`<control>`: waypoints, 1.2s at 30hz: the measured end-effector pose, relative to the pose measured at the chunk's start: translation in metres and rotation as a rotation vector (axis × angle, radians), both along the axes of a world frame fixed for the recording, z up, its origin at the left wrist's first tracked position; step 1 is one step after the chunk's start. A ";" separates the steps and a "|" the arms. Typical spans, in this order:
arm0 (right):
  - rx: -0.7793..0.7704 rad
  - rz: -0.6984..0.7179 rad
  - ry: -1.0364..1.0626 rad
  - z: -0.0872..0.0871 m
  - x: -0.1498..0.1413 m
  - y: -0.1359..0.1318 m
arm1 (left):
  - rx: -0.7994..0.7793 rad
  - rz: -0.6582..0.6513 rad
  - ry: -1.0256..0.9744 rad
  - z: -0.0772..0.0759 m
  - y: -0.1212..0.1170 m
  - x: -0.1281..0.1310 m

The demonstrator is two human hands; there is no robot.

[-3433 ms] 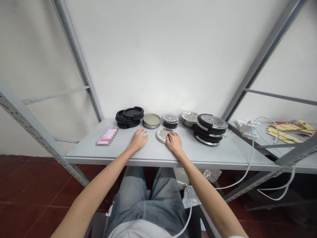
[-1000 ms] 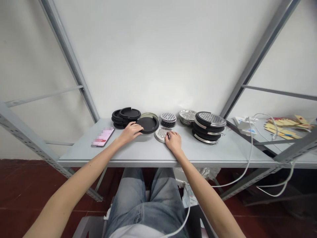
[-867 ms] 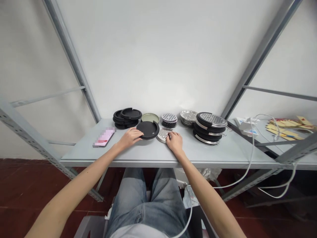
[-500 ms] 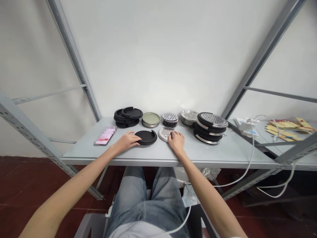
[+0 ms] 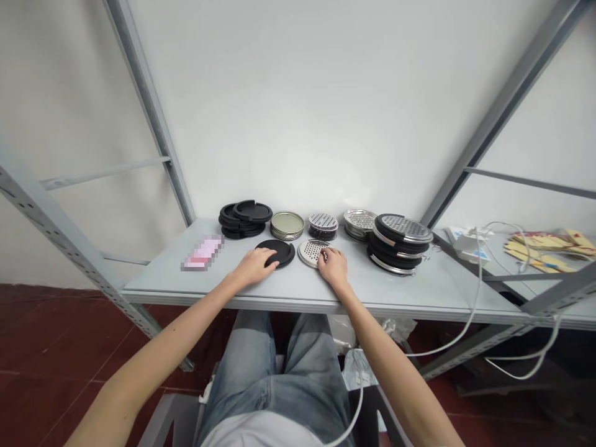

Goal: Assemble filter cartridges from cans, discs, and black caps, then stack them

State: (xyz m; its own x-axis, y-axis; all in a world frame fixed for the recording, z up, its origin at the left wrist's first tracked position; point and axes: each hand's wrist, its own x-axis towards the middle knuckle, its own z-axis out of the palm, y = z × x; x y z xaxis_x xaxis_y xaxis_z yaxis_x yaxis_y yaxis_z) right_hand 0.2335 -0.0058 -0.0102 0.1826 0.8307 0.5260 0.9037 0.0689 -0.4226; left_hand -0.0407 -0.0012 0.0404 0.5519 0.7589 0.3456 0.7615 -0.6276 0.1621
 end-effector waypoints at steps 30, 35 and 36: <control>0.014 0.349 -0.155 0.003 -0.008 -0.006 | -0.109 0.399 -0.339 -0.051 0.016 0.004; 0.009 0.303 -0.177 -0.003 -0.008 -0.004 | -0.152 0.015 -0.250 -0.046 0.032 -0.011; 0.007 0.295 -0.177 -0.004 -0.008 -0.003 | -0.169 -0.022 -0.233 -0.042 0.036 -0.013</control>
